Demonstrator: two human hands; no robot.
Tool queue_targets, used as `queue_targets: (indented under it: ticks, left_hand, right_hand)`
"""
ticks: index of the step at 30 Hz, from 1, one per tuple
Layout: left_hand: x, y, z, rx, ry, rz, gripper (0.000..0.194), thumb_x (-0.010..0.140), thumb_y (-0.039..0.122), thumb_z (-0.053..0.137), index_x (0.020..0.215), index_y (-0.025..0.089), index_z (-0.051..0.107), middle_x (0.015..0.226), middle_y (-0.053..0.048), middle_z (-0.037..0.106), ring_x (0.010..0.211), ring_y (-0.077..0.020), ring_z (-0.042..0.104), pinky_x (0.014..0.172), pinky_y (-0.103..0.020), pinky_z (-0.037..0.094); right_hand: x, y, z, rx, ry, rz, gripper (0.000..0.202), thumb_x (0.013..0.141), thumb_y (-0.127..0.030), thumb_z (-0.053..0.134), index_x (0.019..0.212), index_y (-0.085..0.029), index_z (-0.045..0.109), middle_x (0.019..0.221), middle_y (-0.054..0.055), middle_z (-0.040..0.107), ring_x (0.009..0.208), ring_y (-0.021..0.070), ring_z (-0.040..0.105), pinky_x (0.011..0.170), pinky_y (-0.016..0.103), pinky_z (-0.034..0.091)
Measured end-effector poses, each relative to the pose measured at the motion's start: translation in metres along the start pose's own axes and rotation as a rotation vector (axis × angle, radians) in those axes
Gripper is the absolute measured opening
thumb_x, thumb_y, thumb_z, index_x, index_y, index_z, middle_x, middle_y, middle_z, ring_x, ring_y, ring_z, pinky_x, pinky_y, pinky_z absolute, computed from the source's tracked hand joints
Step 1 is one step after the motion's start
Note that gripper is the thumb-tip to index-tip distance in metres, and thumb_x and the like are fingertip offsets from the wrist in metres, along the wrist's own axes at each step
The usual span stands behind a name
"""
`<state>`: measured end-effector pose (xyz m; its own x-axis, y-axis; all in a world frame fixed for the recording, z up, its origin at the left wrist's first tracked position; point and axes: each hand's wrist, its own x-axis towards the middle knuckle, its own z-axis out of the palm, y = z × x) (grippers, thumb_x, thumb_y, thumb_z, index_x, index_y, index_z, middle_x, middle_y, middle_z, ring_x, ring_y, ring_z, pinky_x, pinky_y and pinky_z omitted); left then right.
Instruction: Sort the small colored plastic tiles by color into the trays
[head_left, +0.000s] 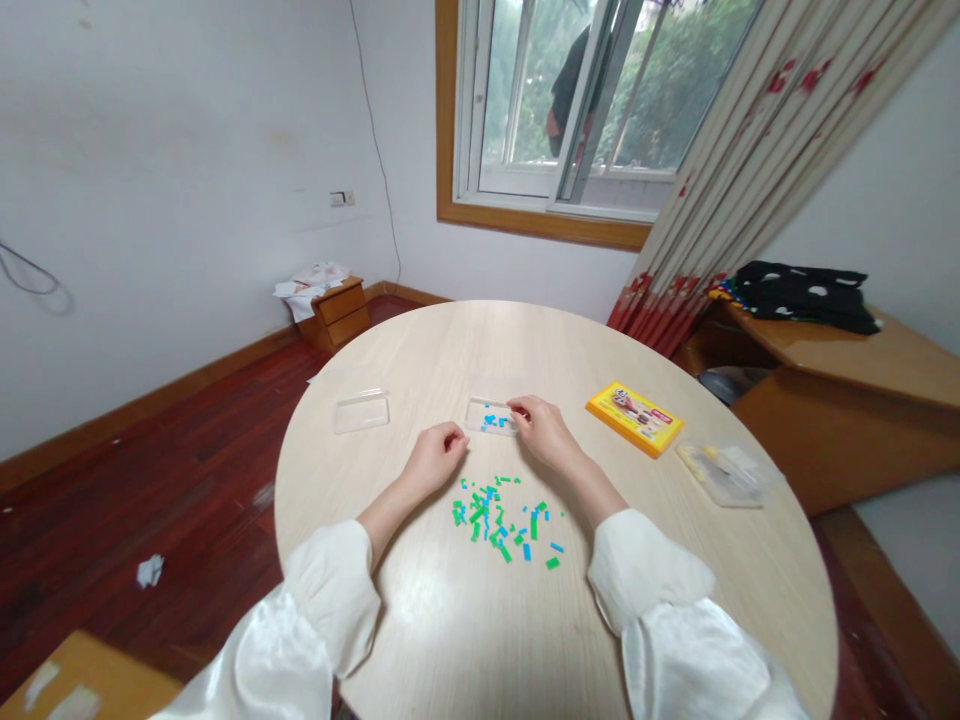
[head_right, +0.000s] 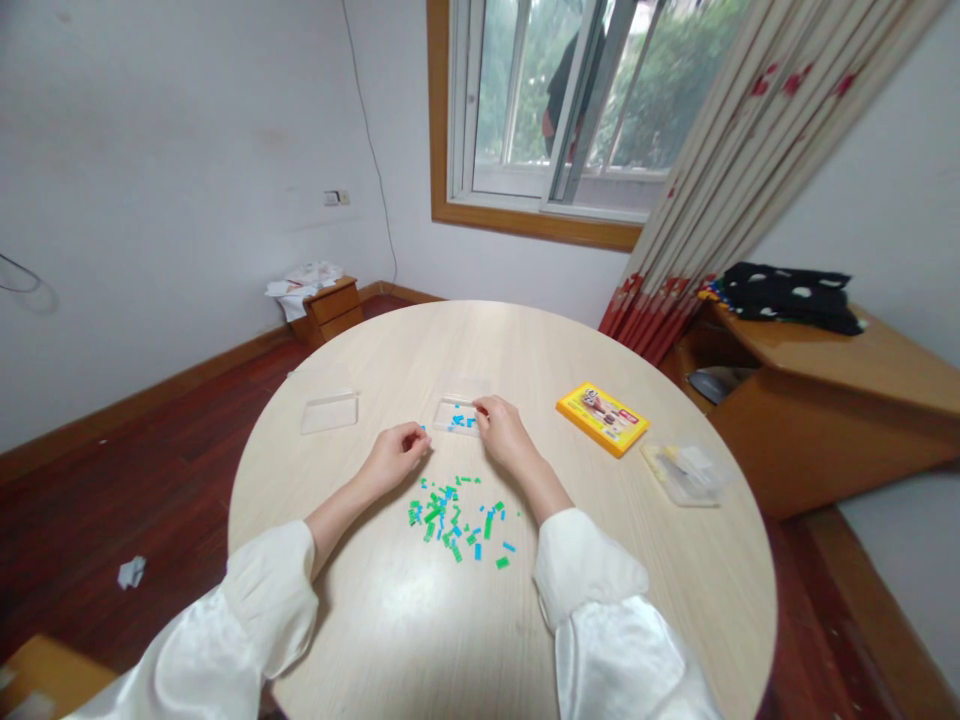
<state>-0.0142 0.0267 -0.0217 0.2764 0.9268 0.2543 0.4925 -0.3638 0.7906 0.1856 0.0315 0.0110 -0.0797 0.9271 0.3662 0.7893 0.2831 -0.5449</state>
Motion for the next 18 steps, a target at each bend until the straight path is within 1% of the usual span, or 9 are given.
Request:
queue_targets:
  ticks: [2,4,5,7,10,12,18]
  left_hand:
    - [0.003,-0.004,-0.003,0.070,0.074,0.021,0.014,0.079,0.019,0.050,0.079,0.014,0.063,0.065,-0.001,0.058,0.061,-0.0135,0.051,0.060,-0.025,0.039]
    - [0.007,-0.010,-0.007,0.148,0.140,0.029,0.019,0.079,0.016,0.052,0.092,0.013,0.065,0.075,-0.004,0.061,0.067,-0.0148,0.055,0.067,-0.027,0.043]
    - [0.009,-0.014,-0.009,0.184,0.157,0.027,0.022,0.078,0.016,0.053,0.098,0.012,0.064,0.080,-0.005,0.062,0.070,-0.0155,0.056,0.070,-0.028,0.044]
    - [0.013,-0.019,-0.011,0.251,0.140,0.015,0.026,0.077,0.016,0.057,0.102,0.013,0.064,0.084,-0.007,0.062,0.074,-0.0169,0.057,0.074,-0.029,0.045]
    - [0.017,-0.023,-0.012,0.329,0.056,0.014,0.018,0.077,0.018,0.059,0.093,0.015,0.067,0.083,-0.007,0.062,0.079,-0.0188,0.058,0.077,-0.031,0.045]
    - [0.018,-0.022,-0.010,0.347,0.022,0.024,0.013,0.078,0.018,0.057,0.086,0.015,0.068,0.083,-0.007,0.063,0.080,-0.0192,0.058,0.077,-0.031,0.045]
    - [0.020,-0.018,-0.008,0.350,0.035,0.035,0.011,0.079,0.016,0.056,0.080,0.014,0.067,0.081,-0.007,0.062,0.079,-0.0194,0.058,0.075,-0.031,0.044]
  right_hand:
    - [-0.005,0.002,-0.001,-0.005,-0.013,0.007,0.021,0.081,-0.009,0.050,0.093,-0.012,0.068,0.095,0.012,0.070,0.087,0.0183,0.063,0.081,0.030,0.047]
    - [-0.011,0.003,-0.002,-0.001,-0.029,0.001,0.021,0.082,-0.009,0.050,0.094,-0.012,0.067,0.095,0.012,0.070,0.088,0.0183,0.063,0.082,0.030,0.047]
    - [-0.014,0.003,-0.002,0.004,-0.038,-0.008,0.022,0.082,-0.009,0.050,0.094,-0.013,0.067,0.095,0.012,0.070,0.088,0.0181,0.063,0.082,0.030,0.047]
    - [-0.021,0.005,-0.004,0.017,-0.050,-0.021,0.022,0.082,-0.008,0.050,0.093,-0.014,0.068,0.094,0.011,0.070,0.087,0.0180,0.063,0.081,0.031,0.047]
    - [-0.033,0.007,-0.005,0.042,-0.053,-0.029,0.021,0.081,-0.010,0.050,0.092,-0.014,0.067,0.093,0.011,0.069,0.086,0.0187,0.063,0.080,0.033,0.048]
    - [-0.041,0.009,-0.006,0.058,-0.050,-0.040,0.021,0.083,-0.012,0.049,0.092,-0.014,0.067,0.092,0.011,0.069,0.085,0.0190,0.063,0.079,0.034,0.049]
    - [-0.064,0.012,-0.011,0.087,-0.039,-0.054,0.021,0.084,-0.016,0.046,0.090,-0.017,0.066,0.086,0.008,0.068,0.080,0.0183,0.062,0.074,0.032,0.049]
